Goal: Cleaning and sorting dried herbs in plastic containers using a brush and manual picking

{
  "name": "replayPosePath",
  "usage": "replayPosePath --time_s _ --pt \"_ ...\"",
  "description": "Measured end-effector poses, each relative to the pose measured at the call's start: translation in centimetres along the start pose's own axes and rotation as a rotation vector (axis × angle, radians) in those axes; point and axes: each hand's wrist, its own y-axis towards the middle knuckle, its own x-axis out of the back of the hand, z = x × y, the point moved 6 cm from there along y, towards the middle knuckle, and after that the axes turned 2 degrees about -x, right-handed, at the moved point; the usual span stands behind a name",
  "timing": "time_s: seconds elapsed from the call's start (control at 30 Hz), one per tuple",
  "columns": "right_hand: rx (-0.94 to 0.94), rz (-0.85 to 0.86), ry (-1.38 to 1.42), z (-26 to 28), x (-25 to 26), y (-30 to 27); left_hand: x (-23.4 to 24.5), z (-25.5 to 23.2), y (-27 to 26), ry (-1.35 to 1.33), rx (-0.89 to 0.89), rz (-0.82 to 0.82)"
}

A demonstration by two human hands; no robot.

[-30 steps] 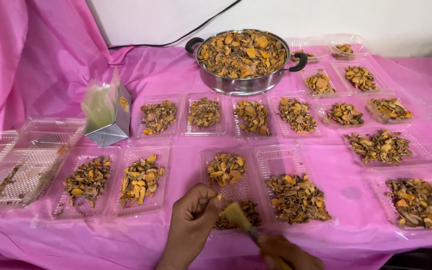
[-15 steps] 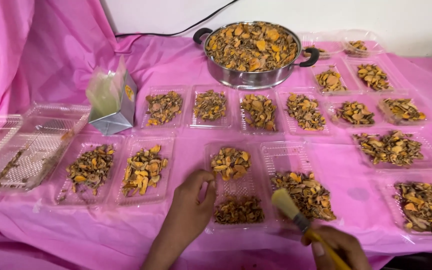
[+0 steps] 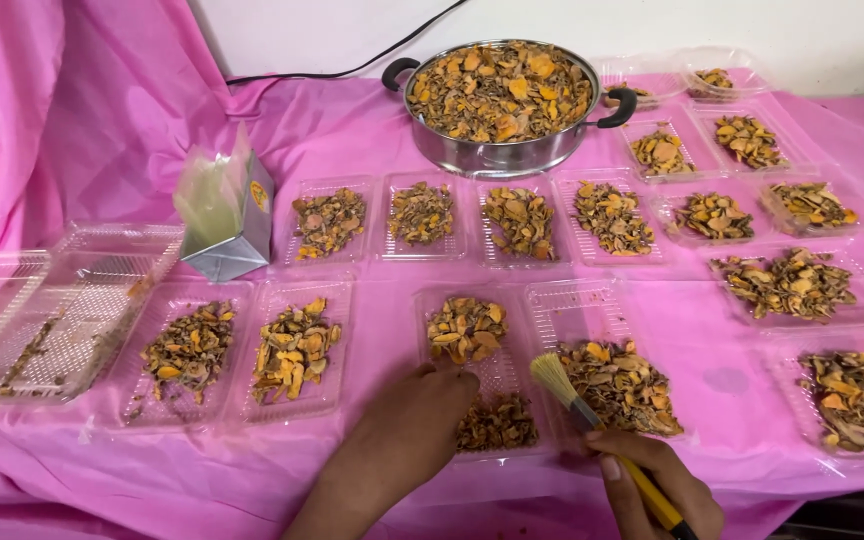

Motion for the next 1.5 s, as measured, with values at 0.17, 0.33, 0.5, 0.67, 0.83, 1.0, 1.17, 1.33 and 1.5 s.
replayPosePath --time_s 0.17,0.33,0.5,0.67,0.83,1.0,1.17,1.33,1.5 --pt "0.064 0.010 0.006 0.3 0.2 0.4 -0.2 0.0 0.3 -0.024 -0.001 0.006" --pt "0.088 0.018 0.040 -0.2 0.0 0.7 0.8 -0.3 -0.6 -0.128 0.031 0.033" --pt "0.128 0.031 0.057 0.9 -0.5 1.3 1.3 -1.0 -2.5 -0.522 0.023 -0.171" --pt "0.271 0.272 0.005 4.0 -3.4 3.3 0.5 -0.8 -3.2 -0.595 0.022 -0.311" --pt "0.449 0.502 0.142 7.3 -6.3 3.5 0.0 -1.0 -3.2 -0.657 -0.023 -0.413" --pt "0.453 0.566 0.198 7.7 -6.9 3.5 -1.0 0.0 -3.2 -0.804 0.106 -0.401" --pt "0.456 0.607 0.139 7.0 -7.3 3.9 -1.0 0.6 -2.9 -0.774 0.100 -0.407" --pt "0.438 0.647 0.058 6.8 -7.6 4.2 -1.6 1.1 -2.6 -0.706 0.087 -0.478" --pt "0.497 0.620 0.137 6.4 -7.8 4.1 -4.1 3.0 -2.3 -0.632 0.126 -0.493"
